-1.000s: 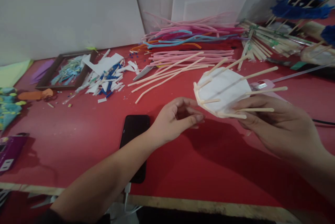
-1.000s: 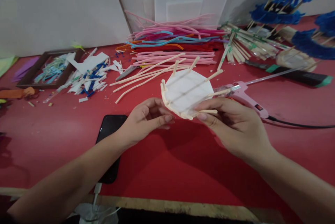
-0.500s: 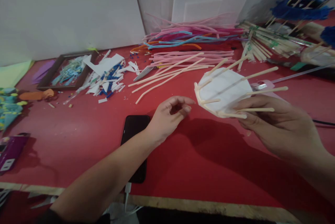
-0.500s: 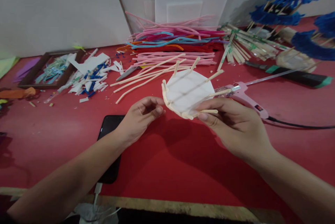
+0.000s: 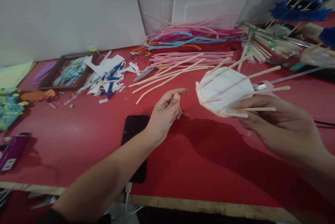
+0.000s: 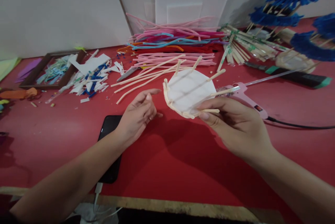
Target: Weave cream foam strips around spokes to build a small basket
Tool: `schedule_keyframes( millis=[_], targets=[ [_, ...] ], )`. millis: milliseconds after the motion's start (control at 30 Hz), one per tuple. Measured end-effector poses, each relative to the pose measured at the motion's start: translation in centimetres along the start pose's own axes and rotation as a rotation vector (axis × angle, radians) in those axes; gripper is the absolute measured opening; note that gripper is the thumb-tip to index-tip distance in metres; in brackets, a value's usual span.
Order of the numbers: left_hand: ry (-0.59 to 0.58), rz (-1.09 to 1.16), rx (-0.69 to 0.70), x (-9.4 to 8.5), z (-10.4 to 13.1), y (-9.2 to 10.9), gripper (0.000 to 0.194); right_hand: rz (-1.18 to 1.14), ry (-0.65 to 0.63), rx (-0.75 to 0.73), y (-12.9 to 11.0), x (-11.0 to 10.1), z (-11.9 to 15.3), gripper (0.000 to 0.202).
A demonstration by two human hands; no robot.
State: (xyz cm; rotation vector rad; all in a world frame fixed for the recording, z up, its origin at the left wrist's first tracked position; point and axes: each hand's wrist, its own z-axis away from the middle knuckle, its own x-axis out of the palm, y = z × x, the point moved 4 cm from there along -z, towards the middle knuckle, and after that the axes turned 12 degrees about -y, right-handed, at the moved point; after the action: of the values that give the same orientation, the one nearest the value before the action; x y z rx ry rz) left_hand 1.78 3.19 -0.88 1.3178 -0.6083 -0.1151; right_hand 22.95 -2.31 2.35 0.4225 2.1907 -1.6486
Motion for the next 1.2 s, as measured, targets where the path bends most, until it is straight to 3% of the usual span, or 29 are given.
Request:
schedule_keyframes(
  millis=[167,233,300,367,500,567,833,1200],
  targets=[
    [0.125,-0.129,0.030,-0.7,0.0,0.0,0.023,0.023,0.006,0.011,0.2,0.0,0.1,0.008],
    [0.126,-0.151,0.018,-0.8,0.0,-0.1,0.036,0.034,0.006,0.006,0.3,-0.1,0.1,0.006],
    [0.095,-0.128,-0.006,-0.6,0.0,-0.2,0.034,0.042,0.007,0.006,0.3,-0.1,0.1,0.006],
    [0.004,-0.071,-0.022,-0.1,0.0,-0.3,0.031,0.057,0.000,0.008,0.3,0.0,0.0,0.006],
    [-0.301,0.030,-0.128,1.8,0.4,-0.6,0.045,0.003,-0.021,0.026,0.3,0.6,-0.1,0.013],
    [-0.368,0.051,-0.178,2.4,0.6,-0.7,0.045,-0.031,-0.039,0.041,0.1,1.0,-0.2,0.014],
    [-0.346,0.073,-0.247,2.5,0.5,-1.0,0.050,0.038,-0.074,-0.001,-0.5,1.6,-0.2,0.011],
    [-0.349,0.124,-0.283,2.4,0.6,-0.9,0.040,0.177,-0.047,-0.036,-0.7,1.3,0.4,0.020]
  ],
)
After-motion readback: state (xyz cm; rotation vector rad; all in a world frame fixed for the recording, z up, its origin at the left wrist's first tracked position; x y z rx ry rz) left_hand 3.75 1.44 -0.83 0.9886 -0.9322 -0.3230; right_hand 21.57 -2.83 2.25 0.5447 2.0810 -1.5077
